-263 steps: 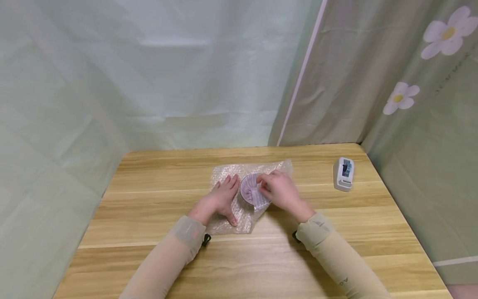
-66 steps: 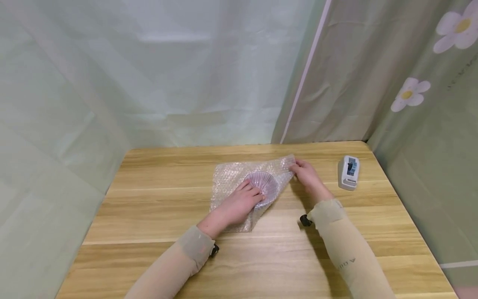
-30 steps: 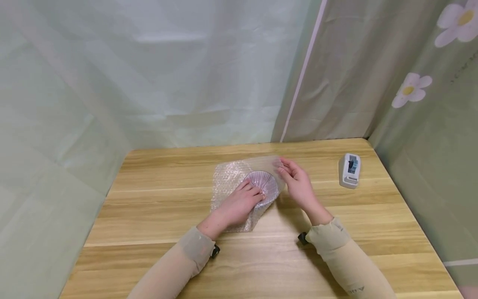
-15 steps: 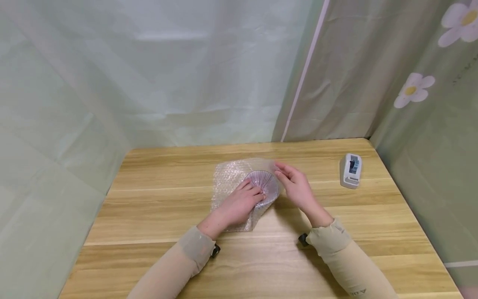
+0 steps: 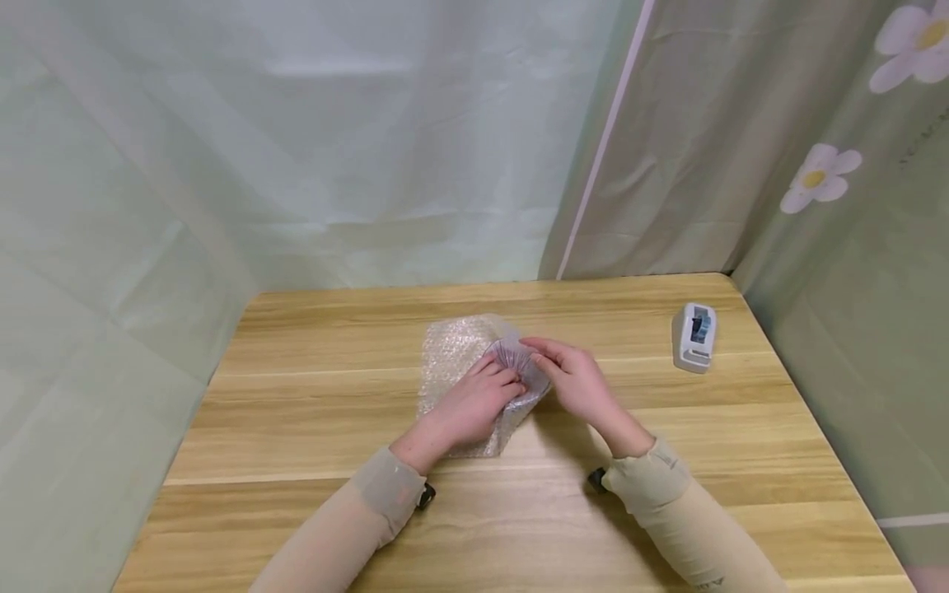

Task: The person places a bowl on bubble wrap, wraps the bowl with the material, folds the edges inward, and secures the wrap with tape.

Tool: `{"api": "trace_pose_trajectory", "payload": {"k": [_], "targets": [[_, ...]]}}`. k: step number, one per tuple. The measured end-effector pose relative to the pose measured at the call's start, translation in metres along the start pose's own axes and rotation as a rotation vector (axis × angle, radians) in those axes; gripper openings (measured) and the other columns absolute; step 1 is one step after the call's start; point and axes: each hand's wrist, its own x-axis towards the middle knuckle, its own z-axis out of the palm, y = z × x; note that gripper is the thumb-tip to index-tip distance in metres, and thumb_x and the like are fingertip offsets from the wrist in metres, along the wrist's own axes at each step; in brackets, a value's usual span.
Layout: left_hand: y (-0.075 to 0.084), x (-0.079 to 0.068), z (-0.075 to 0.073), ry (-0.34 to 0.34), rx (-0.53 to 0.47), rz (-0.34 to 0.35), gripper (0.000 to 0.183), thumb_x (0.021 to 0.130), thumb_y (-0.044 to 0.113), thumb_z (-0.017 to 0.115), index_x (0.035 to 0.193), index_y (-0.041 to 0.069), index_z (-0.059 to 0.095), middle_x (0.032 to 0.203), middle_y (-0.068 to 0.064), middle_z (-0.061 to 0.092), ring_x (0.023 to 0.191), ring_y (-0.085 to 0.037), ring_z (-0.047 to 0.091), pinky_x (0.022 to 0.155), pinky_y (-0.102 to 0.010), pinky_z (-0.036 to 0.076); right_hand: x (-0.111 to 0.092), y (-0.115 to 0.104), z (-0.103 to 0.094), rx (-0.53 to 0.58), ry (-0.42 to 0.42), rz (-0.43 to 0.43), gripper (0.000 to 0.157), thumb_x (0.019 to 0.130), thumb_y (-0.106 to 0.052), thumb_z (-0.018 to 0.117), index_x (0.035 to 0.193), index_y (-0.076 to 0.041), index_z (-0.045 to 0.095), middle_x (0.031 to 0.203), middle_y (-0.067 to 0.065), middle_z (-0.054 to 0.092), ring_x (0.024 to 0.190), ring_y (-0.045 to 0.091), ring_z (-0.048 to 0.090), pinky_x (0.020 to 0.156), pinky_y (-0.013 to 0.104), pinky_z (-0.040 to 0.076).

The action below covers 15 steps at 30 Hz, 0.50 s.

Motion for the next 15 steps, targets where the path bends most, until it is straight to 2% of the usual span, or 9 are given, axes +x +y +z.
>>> {"api": "trace_pose_trajectory", "payload": {"k": [4, 7, 8, 9, 15], "targets": [[0.0, 0.0, -0.001, -0.012, -0.007, -0.011, 0.046, 0.091, 0.006, 0.074, 0.136, 0.014, 0.071, 0.137, -0.003, 0.067, 0.137, -0.025, 0.054, 0.131, -0.045, 0.018, -0.003, -0.001, 0.005, -0.056, -0.004, -0.008, 0.033, 0.11, -0.012, 0.058, 0.14, -0.01, 0.071, 0.14, 0.012, 0.07, 0.085, 0.023, 0.065, 0.089, 0.045, 0.055], [0.0, 0.0, 0.0, -0.023, -0.015, -0.018, 0.045, 0.093, 0.005, 0.072, 0.137, 0.014, 0.071, 0.139, -0.002, 0.067, 0.139, -0.025, 0.053, 0.132, -0.045, 0.016, -0.004, -0.001, 0.009, -0.114, -0.005, -0.029, 0.032, 0.11, -0.012, 0.06, 0.139, -0.01, 0.072, 0.139, 0.013, 0.07, 0.109, 0.026, 0.07, 0.099, 0.049, 0.055], [0.0, 0.0, 0.0, -0.024, -0.018, -0.018, 0.045, 0.093, 0.005, 0.071, 0.137, 0.014, 0.071, 0.14, -0.002, 0.067, 0.14, -0.025, 0.053, 0.132, -0.045, 0.015, -0.005, -0.001, 0.01, -0.13, -0.005, -0.036, 0.032, 0.109, -0.011, 0.06, 0.138, -0.01, 0.072, 0.137, 0.014, 0.071, 0.11, 0.029, 0.07, 0.099, 0.05, 0.055], [0.0, -0.001, 0.0, -0.026, -0.022, -0.017, 0.046, 0.093, 0.004, 0.071, 0.137, 0.014, 0.071, 0.141, -0.002, 0.066, 0.14, -0.025, 0.052, 0.132, -0.045, 0.014, -0.005, -0.001, 0.012, -0.151, -0.003, -0.041, 0.031, 0.109, -0.012, 0.061, 0.138, -0.01, 0.073, 0.135, 0.014, 0.072, 0.119, 0.031, 0.069, 0.103, 0.052, 0.054], [-0.003, -0.003, 0.001, 0.005, -0.083, -0.015, 0.044, 0.096, 0.006, 0.066, 0.14, 0.012, 0.069, 0.146, -0.004, 0.064, 0.145, -0.026, 0.05, 0.132, -0.046, 0.01, -0.007, 0.002, 0.02, -0.27, 0.003, -0.052, 0.03, 0.108, -0.015, 0.063, 0.136, -0.013, 0.074, 0.134, 0.014, 0.073, 0.134, 0.046, 0.059, 0.115, 0.059, 0.045]]}}
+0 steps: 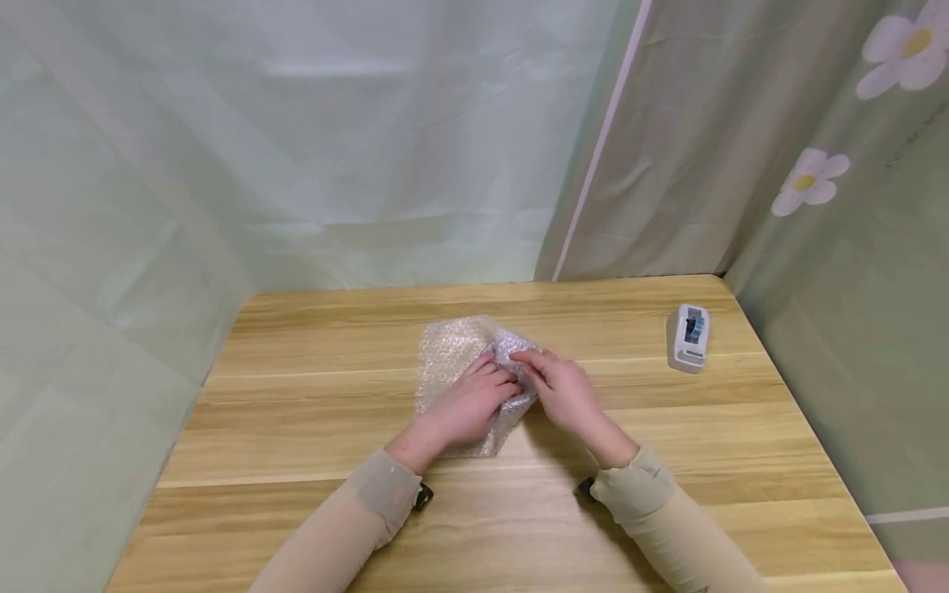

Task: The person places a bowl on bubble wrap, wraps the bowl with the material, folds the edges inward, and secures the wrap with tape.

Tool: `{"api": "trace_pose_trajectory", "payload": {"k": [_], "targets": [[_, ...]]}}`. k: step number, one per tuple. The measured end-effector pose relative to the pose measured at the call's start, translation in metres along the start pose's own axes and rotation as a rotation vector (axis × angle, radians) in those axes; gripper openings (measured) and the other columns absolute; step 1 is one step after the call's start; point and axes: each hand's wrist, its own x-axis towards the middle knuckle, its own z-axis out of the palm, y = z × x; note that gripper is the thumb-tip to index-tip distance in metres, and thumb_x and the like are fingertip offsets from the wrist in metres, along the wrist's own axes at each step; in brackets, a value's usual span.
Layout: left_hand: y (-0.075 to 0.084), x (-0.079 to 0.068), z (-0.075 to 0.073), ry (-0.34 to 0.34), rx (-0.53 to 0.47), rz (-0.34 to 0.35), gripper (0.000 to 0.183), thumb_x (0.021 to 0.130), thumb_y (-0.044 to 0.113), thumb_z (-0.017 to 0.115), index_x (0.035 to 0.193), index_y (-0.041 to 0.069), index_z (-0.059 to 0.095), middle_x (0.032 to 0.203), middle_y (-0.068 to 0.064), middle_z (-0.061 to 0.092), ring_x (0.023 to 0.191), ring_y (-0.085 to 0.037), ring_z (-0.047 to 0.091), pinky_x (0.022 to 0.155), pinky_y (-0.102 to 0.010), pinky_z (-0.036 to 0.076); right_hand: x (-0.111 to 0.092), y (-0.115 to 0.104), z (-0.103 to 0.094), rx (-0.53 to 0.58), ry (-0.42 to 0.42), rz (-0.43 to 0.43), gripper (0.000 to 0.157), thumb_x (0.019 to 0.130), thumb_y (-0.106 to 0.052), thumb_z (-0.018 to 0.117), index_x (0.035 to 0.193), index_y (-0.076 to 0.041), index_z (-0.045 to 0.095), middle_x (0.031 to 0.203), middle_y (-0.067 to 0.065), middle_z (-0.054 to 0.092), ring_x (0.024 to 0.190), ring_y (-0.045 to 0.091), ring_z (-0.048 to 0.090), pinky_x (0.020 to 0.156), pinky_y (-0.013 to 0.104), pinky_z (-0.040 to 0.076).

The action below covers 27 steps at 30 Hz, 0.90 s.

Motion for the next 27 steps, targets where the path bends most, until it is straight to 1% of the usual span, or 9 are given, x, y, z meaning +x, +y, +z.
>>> {"api": "trace_pose_trajectory", "payload": {"k": [3, 5, 7, 9, 13, 18, 20, 22, 27], "targets": [[-0.001, 0.0, 0.0, -0.003, -0.039, -0.013, 0.043, 0.101, 0.007, 0.061, 0.144, 0.011, 0.066, 0.152, -0.005, 0.061, 0.15, -0.026, 0.046, 0.133, -0.045, 0.006, -0.001, 0.0, 0.004, -0.032, 0.005, -0.004, 0.028, 0.108, -0.014, 0.063, 0.135, -0.012, 0.074, 0.134, 0.012, 0.073, 0.135, 0.046, 0.058, 0.117, 0.059, 0.043], [-0.001, 0.0, -0.002, -0.01, -0.071, -0.032, 0.042, 0.103, 0.006, 0.058, 0.145, 0.01, 0.064, 0.152, -0.005, 0.061, 0.15, -0.025, 0.046, 0.133, -0.044, 0.005, -0.001, 0.001, 0.007, -0.056, 0.018, -0.018, 0.027, 0.108, -0.013, 0.064, 0.133, -0.01, 0.074, 0.132, 0.011, 0.074, 0.135, 0.044, 0.059, 0.119, 0.057, 0.041], [-0.001, 0.0, -0.004, -0.02, -0.103, -0.054, 0.04, 0.104, 0.006, 0.057, 0.144, 0.009, 0.064, 0.151, -0.006, 0.062, 0.149, -0.025, 0.047, 0.133, -0.043, 0.004, -0.001, 0.0, 0.011, -0.097, 0.028, -0.047, 0.024, 0.107, -0.011, 0.064, 0.129, -0.007, 0.074, 0.129, 0.011, 0.075, 0.134, 0.042, 0.061, 0.121, 0.056, 0.039], [-0.001, 0.0, -0.007, -0.028, -0.121, -0.068, 0.037, 0.104, 0.005, 0.057, 0.14, 0.008, 0.066, 0.148, -0.006, 0.064, 0.147, -0.025, 0.05, 0.133, -0.042, 0.004, -0.001, 0.001, 0.014, -0.157, 0.036, -0.084, 0.022, 0.106, -0.01, 0.065, 0.126, -0.006, 0.074, 0.128, 0.012, 0.075, 0.133, 0.041, 0.062, 0.122, 0.056, 0.038], [-0.002, 0.001, -0.011, -0.026, -0.131, -0.056, 0.03, 0.103, 0.004, 0.058, 0.129, 0.01, 0.072, 0.142, -0.006, 0.069, 0.144, -0.025, 0.053, 0.133, -0.043, 0.008, -0.003, 0.001, 0.019, -0.254, 0.043, -0.132, 0.018, 0.105, -0.008, 0.065, 0.121, -0.005, 0.074, 0.127, 0.015, 0.075, 0.133, 0.039, 0.063, 0.123, 0.055, 0.037], [-0.003, -0.001, -0.014, -0.022, -0.12, -0.031, 0.027, 0.103, 0.005, 0.058, 0.123, 0.01, 0.077, 0.137, -0.006, 0.071, 0.142, -0.024, 0.055, 0.132, -0.044, 0.013, -0.004, -0.002, 0.022, -0.31, 0.057, -0.168, 0.015, 0.104, -0.007, 0.066, 0.116, -0.007, 0.076, 0.123, 0.015, 0.077, 0.131, 0.04, 0.064, 0.122, 0.055, 0.039], [-0.003, -0.002, -0.016, -0.033, -0.111, -0.035, 0.028, 0.104, 0.006, 0.059, 0.124, 0.01, 0.077, 0.139, -0.006, 0.07, 0.144, -0.026, 0.053, 0.132, -0.043, 0.013, -0.004, -0.003, 0.022, -0.333, 0.056, -0.181, 0.014, 0.104, -0.005, 0.066, 0.114, -0.007, 0.075, 0.12, 0.015, 0.078, 0.131, 0.04, 0.065, 0.121, 0.055, 0.039], [-0.003, -0.004, -0.017, -0.048, -0.1, -0.05, 0.031, 0.102, 0.006, 0.061, 0.128, 0.012, 0.077, 0.144, -0.007, 0.066, 0.148, -0.028, 0.048, 0.132, -0.045, 0.013, -0.004, -0.005, 0.021, -0.355, 0.055, -0.191, 0.013, 0.102, -0.004, 0.066, 0.112, -0.006, 0.075, 0.118, 0.014, 0.078, 0.13, 0.04, 0.065, 0.12, 0.055, 0.04], [-0.003, -0.011, -0.022, -0.073, -0.092, -0.112, 0.043, 0.099, 0.006, 0.065, 0.137, 0.023, 0.075, 0.156, -0.009, 0.051, 0.156, -0.03, 0.033, 0.13, -0.058, 0.014, -0.003, -0.009, 0.02, -0.41, 0.057, -0.216, 0.011, 0.097, -0.001, 0.07, 0.105, -0.006, 0.076, 0.115, 0.012, 0.079, 0.128, 0.041, 0.067, 0.118, 0.056, 0.043]]}}
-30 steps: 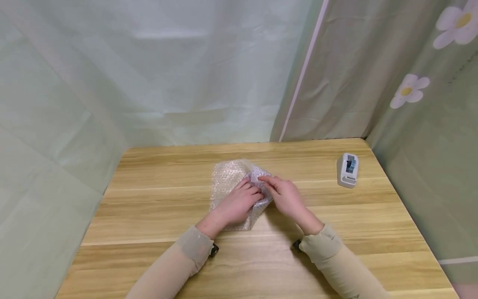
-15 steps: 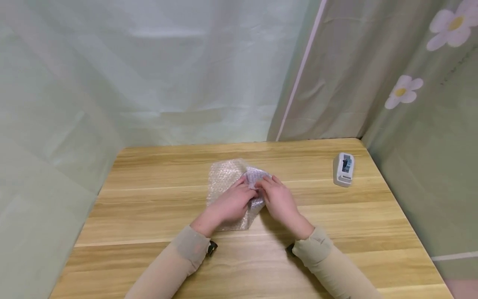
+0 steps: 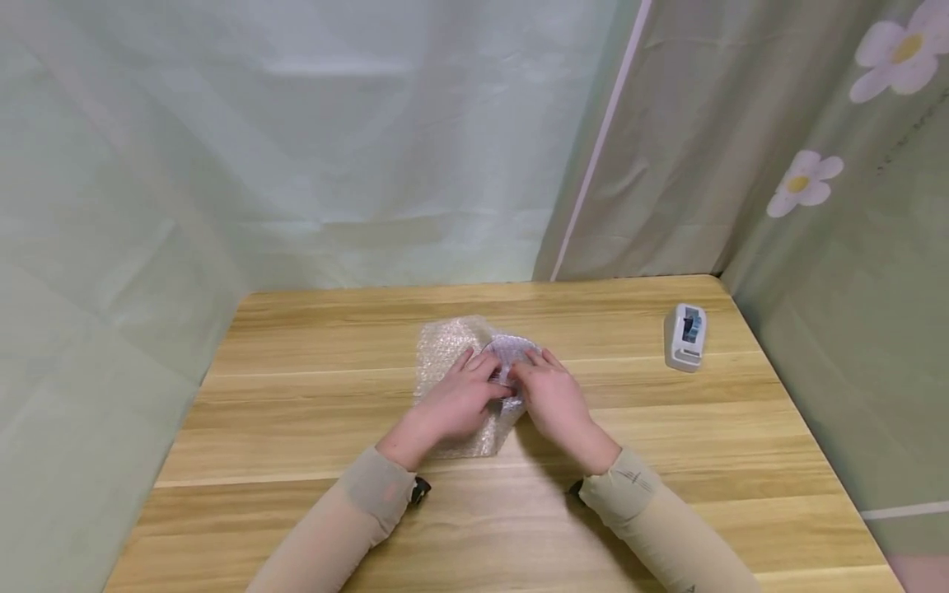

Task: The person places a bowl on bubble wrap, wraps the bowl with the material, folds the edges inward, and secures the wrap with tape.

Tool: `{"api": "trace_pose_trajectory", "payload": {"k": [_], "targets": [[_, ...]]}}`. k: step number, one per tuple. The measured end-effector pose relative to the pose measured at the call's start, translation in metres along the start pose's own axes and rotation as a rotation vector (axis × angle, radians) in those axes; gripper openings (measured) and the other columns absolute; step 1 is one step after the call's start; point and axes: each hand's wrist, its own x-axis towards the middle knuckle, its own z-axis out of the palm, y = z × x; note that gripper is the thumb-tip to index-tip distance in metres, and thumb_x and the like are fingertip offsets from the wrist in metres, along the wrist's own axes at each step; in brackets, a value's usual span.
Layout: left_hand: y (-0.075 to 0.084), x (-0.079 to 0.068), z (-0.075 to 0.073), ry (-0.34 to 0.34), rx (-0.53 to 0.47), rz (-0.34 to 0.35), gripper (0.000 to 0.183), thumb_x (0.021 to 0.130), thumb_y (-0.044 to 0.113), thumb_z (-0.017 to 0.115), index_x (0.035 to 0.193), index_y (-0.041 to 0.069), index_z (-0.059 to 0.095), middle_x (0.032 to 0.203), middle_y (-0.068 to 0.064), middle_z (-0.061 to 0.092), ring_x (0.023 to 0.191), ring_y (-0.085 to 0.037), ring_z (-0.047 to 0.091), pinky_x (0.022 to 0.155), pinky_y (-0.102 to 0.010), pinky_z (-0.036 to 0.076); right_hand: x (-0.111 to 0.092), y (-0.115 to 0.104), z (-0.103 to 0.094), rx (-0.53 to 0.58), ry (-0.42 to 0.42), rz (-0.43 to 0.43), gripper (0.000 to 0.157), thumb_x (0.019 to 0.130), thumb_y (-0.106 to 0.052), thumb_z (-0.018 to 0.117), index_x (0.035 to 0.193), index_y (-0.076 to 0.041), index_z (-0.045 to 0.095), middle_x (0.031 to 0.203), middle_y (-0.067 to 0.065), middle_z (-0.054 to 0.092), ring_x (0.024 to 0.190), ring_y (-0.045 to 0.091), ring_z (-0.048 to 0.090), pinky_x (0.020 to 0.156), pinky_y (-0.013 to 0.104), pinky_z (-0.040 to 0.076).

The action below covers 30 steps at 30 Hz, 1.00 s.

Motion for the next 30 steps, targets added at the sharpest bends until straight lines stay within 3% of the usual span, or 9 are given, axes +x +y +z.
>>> {"api": "trace_pose_trajectory", "payload": {"k": [6, 15, 23, 26, 30], "targets": [[0.001, -0.001, -0.002, 0.007, -0.003, -0.016, 0.042, 0.1, 0.009, 0.065, 0.137, 0.026, 0.075, 0.155, -0.009, 0.049, 0.155, -0.029, 0.034, 0.128, -0.064, 0.017, 0.003, -0.001, -0.003, -0.073, -0.042, -0.013, 0.013, 0.092, 0.001, 0.074, 0.099, -0.01, 0.077, 0.117, 0.009, 0.079, 0.127, 0.039, 0.067, 0.117, 0.056, 0.044], [0.0, -0.001, -0.003, 0.0, -0.005, -0.023, 0.046, 0.094, 0.007, 0.069, 0.136, 0.026, 0.076, 0.154, -0.009, 0.05, 0.152, -0.028, 0.037, 0.127, -0.066, 0.019, 0.012, -0.009, -0.014, -0.261, -0.219, -0.035, 0.018, 0.09, 0.001, 0.077, 0.102, -0.012, 0.078, 0.112, 0.007, 0.08, 0.13, 0.035, 0.066, 0.12, 0.049, 0.042], [0.0, -0.002, -0.004, -0.02, 0.003, -0.032, 0.045, 0.094, 0.009, 0.071, 0.136, 0.024, 0.075, 0.158, -0.009, 0.049, 0.154, -0.028, 0.035, 0.127, -0.066, 0.019, 0.018, -0.016, -0.018, -0.416, -0.358, -0.095, 0.02, 0.091, -0.008, 0.08, 0.11, -0.011, 0.08, 0.129, 0.007, 0.075, 0.135, 0.033, 0.062, 0.121, 0.047, 0.04], [0.0, -0.002, -0.004, -0.024, 0.005, -0.03, 0.045, 0.095, 0.009, 0.071, 0.138, 0.025, 0.074, 0.159, -0.009, 0.048, 0.155, -0.028, 0.035, 0.127, -0.065, 0.018, 0.019, -0.014, -0.021, -0.395, -0.408, -0.12, 0.022, 0.093, -0.01, 0.077, 0.115, -0.009, 0.08, 0.134, 0.009, 0.073, 0.139, 0.035, 0.058, 0.123, 0.05, 0.038], [0.0, -0.002, -0.005, -0.029, 0.007, -0.028, 0.044, 0.097, 0.011, 0.07, 0.138, 0.025, 0.074, 0.159, -0.009, 0.048, 0.155, -0.027, 0.034, 0.128, -0.064, 0.017, 0.019, -0.003, -0.026, -0.289, -0.438, -0.177, 0.023, 0.098, -0.011, 0.071, 0.12, -0.007, 0.078, 0.141, 0.013, 0.069, 0.143, 0.041, 0.053, 0.124, 0.054, 0.034]]}}
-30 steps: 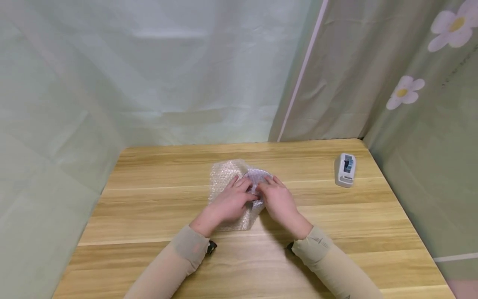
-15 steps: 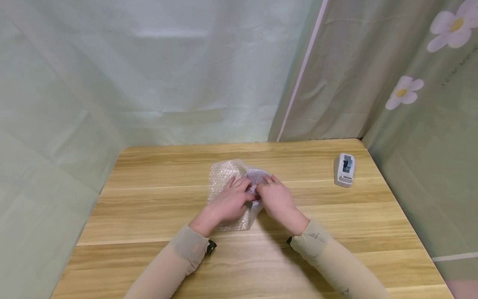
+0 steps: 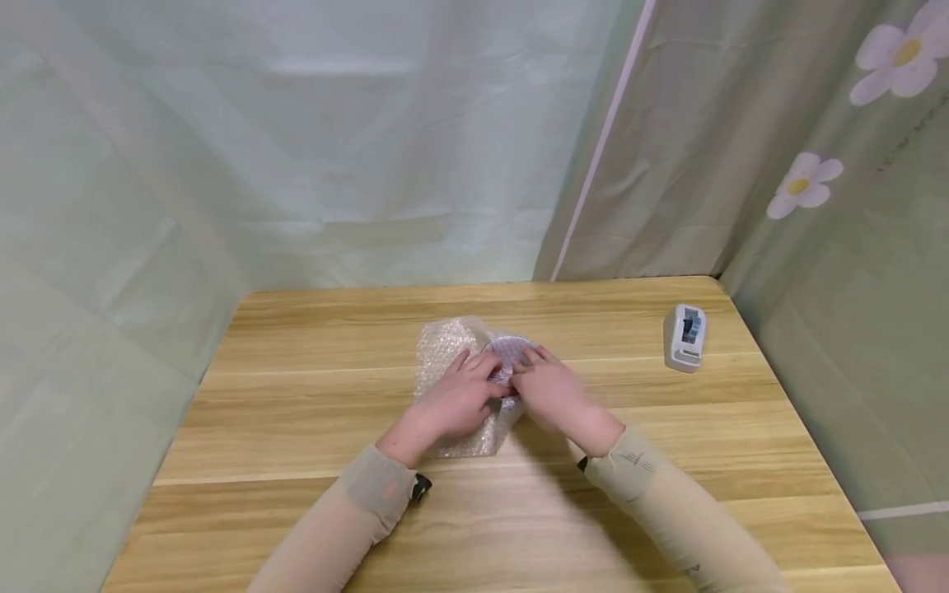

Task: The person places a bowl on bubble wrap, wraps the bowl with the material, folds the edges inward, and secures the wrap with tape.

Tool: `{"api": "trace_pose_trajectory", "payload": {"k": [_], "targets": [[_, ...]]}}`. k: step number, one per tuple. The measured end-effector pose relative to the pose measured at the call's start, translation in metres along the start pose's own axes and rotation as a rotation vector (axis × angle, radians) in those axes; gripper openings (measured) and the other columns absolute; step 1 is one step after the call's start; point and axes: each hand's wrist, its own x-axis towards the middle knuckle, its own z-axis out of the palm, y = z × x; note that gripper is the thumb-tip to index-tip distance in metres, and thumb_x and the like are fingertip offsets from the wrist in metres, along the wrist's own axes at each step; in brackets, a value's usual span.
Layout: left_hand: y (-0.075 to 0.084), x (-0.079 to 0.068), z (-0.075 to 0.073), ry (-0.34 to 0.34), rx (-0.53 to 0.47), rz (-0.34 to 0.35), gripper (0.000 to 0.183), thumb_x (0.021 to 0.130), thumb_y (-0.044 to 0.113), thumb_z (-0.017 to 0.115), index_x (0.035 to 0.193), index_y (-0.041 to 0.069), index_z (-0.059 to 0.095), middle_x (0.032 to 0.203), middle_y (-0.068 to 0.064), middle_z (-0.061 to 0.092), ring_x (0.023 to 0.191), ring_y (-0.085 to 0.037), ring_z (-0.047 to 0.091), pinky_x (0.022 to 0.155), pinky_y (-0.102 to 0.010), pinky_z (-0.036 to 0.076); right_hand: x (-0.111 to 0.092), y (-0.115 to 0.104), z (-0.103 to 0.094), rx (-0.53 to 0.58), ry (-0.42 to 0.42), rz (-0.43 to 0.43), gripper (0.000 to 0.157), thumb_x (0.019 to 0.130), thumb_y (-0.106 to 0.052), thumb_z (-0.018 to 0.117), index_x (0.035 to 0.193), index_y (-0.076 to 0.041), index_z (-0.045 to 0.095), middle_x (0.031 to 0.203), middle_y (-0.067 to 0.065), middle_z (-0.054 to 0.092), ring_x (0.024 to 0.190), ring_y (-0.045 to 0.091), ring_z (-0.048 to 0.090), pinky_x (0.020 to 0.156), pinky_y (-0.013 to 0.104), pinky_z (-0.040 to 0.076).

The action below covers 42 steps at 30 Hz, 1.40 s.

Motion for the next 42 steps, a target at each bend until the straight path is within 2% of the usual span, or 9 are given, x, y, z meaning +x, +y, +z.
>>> {"api": "trace_pose_trajectory", "payload": {"k": [4, 7, 11, 15, 19, 25, 31, 37, 42], "targets": [[0.0, 0.001, 0.0, -0.015, -0.009, -0.007, 0.043, 0.098, 0.013, 0.069, 0.139, 0.026, 0.074, 0.162, -0.01, 0.046, 0.157, -0.028, 0.033, 0.128, -0.064, 0.016, -0.006, 0.015, 0.004, 0.129, 0.011, -0.069, 0.031, 0.106, -0.02, 0.059, 0.129, -0.006, 0.075, 0.143, 0.013, 0.068, 0.148, 0.043, 0.047, 0.127, 0.055, 0.028], [0.0, 0.001, 0.0, -0.024, -0.011, -0.017, 0.044, 0.098, 0.013, 0.069, 0.14, 0.026, 0.073, 0.163, -0.01, 0.045, 0.157, -0.029, 0.031, 0.128, -0.064, 0.015, -0.009, 0.022, 0.007, 0.192, 0.01, -0.11, 0.043, 0.103, -0.028, 0.057, 0.136, -0.005, 0.071, 0.145, 0.014, 0.066, 0.151, 0.042, 0.043, 0.129, 0.056, 0.023], [0.0, 0.002, 0.0, -0.034, -0.005, -0.026, 0.045, 0.099, 0.014, 0.068, 0.142, 0.028, 0.072, 0.164, -0.008, 0.045, 0.158, -0.028, 0.03, 0.128, -0.064, 0.016, -0.012, 0.028, 0.01, 0.147, 0.061, -0.189, 0.052, 0.092, -0.027, 0.069, 0.138, -0.003, 0.07, 0.144, 0.014, 0.067, 0.147, 0.04, 0.048, 0.128, 0.058, 0.025], [-0.001, 0.002, 0.0, -0.041, -0.01, -0.029, 0.045, 0.1, 0.014, 0.067, 0.142, 0.028, 0.071, 0.164, -0.006, 0.045, 0.159, -0.027, 0.029, 0.128, -0.065, 0.017, -0.013, 0.029, 0.014, 0.068, 0.135, -0.241, 0.049, 0.089, -0.019, 0.077, 0.135, -0.004, 0.072, 0.139, 0.012, 0.07, 0.141, 0.037, 0.055, 0.125, 0.059, 0.031], [-0.002, 0.002, -0.002, -0.061, -0.048, -0.025, 0.045, 0.1, 0.013, 0.066, 0.144, 0.026, 0.07, 0.164, -0.006, 0.046, 0.16, -0.027, 0.027, 0.127, -0.066, 0.018, -0.012, 0.029, 0.019, 0.031, 0.166, -0.245, 0.047, 0.09, -0.018, 0.081, 0.134, -0.004, 0.073, 0.137, 0.01, 0.072, 0.137, 0.035, 0.057, 0.123, 0.058, 0.034], [-0.003, 0.002, -0.009, -0.114, -0.107, -0.033, 0.047, 0.102, 0.013, 0.063, 0.148, 0.022, 0.067, 0.166, -0.009, 0.045, 0.161, -0.029, 0.024, 0.128, -0.063, 0.019, -0.009, 0.027, 0.02, 0.046, 0.171, -0.232, 0.046, 0.089, -0.019, 0.081, 0.133, -0.006, 0.074, 0.137, 0.008, 0.072, 0.138, 0.035, 0.057, 0.124, 0.058, 0.033], [-0.005, 0.004, -0.008, -0.061, -0.171, -0.01, 0.039, 0.101, 0.008, 0.062, 0.138, 0.014, 0.073, 0.16, -0.015, 0.051, 0.157, -0.034, 0.033, 0.129, -0.053, 0.022, -0.007, 0.027, 0.02, 0.051, 0.189, -0.253, 0.042, 0.087, -0.016, 0.08, 0.128, -0.008, 0.077, 0.134, 0.009, 0.072, 0.135, 0.035, 0.058, 0.122, 0.058, 0.035], [-0.009, 0.004, -0.011, 0.026, -0.28, 0.036, 0.033, 0.098, -0.001, 0.061, 0.123, 0.01, 0.081, 0.146, -0.012, 0.063, 0.14, -0.032, 0.055, 0.122, -0.046, 0.039, -0.009, 0.031, 0.02, 0.08, 0.204, -0.267, 0.039, 0.085, -0.014, 0.08, 0.124, -0.01, 0.079, 0.125, 0.01, 0.07, 0.127, 0.035, 0.06, 0.124, 0.057, 0.034], [-0.019, -0.004, -0.018, 0.099, -0.374, 0.035, 0.039, 0.098, 0.0, 0.058, 0.129, 0.012, 0.078, 0.144, -0.009, 0.066, 0.139, -0.031, 0.058, 0.119, -0.049, 0.044, -0.011, 0.033, 0.021, 0.116, 0.172, -0.238, 0.044, 0.089, -0.016, 0.073, 0.133, -0.009, 0.075, 0.129, 0.009, 0.073, 0.132, 0.036, 0.059, 0.126, 0.057, 0.03]]}}
